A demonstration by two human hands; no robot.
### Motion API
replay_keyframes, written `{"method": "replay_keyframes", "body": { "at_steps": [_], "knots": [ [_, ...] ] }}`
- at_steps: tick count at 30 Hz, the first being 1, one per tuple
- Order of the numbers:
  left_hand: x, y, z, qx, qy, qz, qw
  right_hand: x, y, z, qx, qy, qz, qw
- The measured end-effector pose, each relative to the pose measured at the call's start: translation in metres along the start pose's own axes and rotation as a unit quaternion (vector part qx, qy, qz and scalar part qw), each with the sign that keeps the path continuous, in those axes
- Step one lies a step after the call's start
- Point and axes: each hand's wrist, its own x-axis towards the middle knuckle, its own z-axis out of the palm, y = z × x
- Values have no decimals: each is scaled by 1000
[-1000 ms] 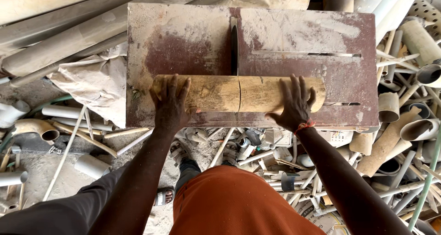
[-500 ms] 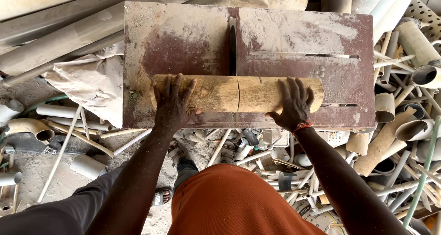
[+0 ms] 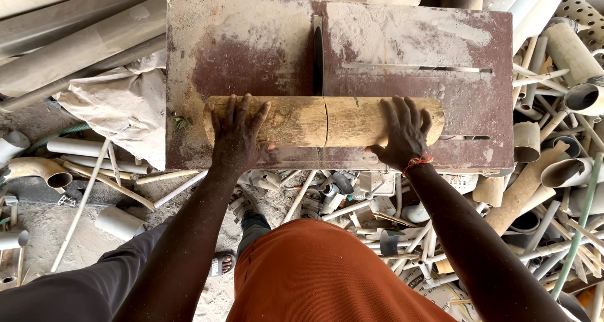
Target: The person cuts a bamboo pole using a table saw, rotating the pole by hand to complete the cut around its circumference.
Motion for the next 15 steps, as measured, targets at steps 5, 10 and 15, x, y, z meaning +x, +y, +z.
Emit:
{"method": "replay_keyframes", "body": {
  "at_steps": [5,10,15],
  "knots": [
    [1,0,-1,5,-18,2,1000,0,1,-2,2,-13,-10,1000],
    [3,0,-3,-16,-2,-1,1000,2,3,-2,-4,-18,-5,1000],
    [2,1,-4,-16,-4,2,1000,4,3,-3,7,-20,-6,1000]
  ]
}}
